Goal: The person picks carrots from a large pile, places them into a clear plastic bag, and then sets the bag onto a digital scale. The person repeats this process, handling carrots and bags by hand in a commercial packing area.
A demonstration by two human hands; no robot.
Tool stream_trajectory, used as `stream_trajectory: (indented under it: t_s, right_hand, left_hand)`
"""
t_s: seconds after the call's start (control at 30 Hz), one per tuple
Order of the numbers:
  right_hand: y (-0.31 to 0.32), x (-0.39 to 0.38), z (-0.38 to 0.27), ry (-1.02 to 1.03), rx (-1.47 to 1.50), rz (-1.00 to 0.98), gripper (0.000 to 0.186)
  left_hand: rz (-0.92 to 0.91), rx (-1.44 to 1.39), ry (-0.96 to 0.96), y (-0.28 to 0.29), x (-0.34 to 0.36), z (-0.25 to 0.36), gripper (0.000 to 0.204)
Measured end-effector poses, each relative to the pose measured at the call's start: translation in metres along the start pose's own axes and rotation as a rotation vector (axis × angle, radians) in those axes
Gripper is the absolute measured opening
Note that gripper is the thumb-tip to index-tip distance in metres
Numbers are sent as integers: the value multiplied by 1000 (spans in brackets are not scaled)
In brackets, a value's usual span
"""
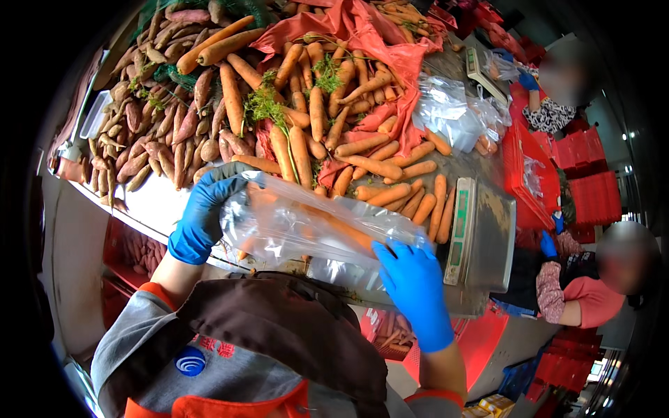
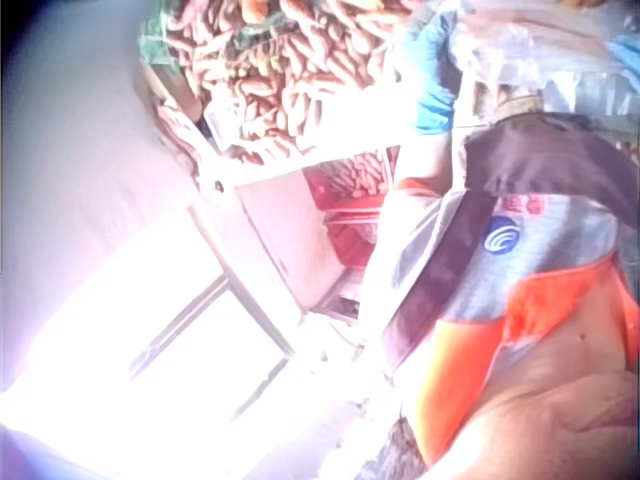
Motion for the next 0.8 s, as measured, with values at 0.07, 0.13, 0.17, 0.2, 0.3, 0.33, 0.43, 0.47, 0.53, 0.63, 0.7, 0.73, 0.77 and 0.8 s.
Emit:
stream_trajectory:
  t_s: [0.07,0.13,0.17,0.2,0.3,0.33,0.43,0.47,0.53,0.63,0.7,0.73,0.77,0.8]
  right_hand:
    - [-35,-9,10,68,-81,72,25]
    - [-41,-11,15,13,-15,50,22]
    - [-42,-11,15,-15,17,39,21]
    - [-44,-15,10,-40,85,50,19]
    - [-62,-22,11,-165,330,22,20]
    - [-59,-19,9,-298,521,65,21]
    - [-72,-6,-18,-560,1244,217,23]
    - [-97,-2,-27,-499,1205,212,26]
    - [-141,3,-37,-359,879,99,41]
    - [-197,-18,-44,-208,284,58,64]
    - [-258,-32,-35,-407,777,117,57]
    - [-267,-31,-32,-489,951,127,54]
    - [-273,-36,-25,-548,975,96,53]
    - [-266,-31,-24,-555,987,74,52]
  left_hand:
    - [-2,235,-148,-18,7,-5,19]
    - [-16,231,-59,-29,8,-23,20]
    - [-46,248,-45,-29,14,-36,20]
    - [-9,273,-39,-22,16,-44,21]
    - [66,212,47,-12,16,-60,22]
    - [63,212,37,-15,14,-64,23]
    - [-64,220,71,-40,8,-80,27]
    - [-58,275,134,-50,6,-85,30]
    - [-149,278,199,-70,-2,-88,28]
    - [-283,354,223,-81,-2,-99,30]
    - [-299,396,287,-84,-6,-105,32]
    - [-298,414,244,-85,-6,-102,36]
    - [-298,433,200,-86,-7,-99,40]
    - [-285,457,154,-83,-7,-96,44]
Point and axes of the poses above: each hand's wrist, its own x-axis towards the middle knuckle, its own y-axis out of the back of the hand, z = x × y, the point moved 5 cm from there along x, towards the middle knuckle, and after that the axes turned 10 degrees about z, right-handed, at the moved point
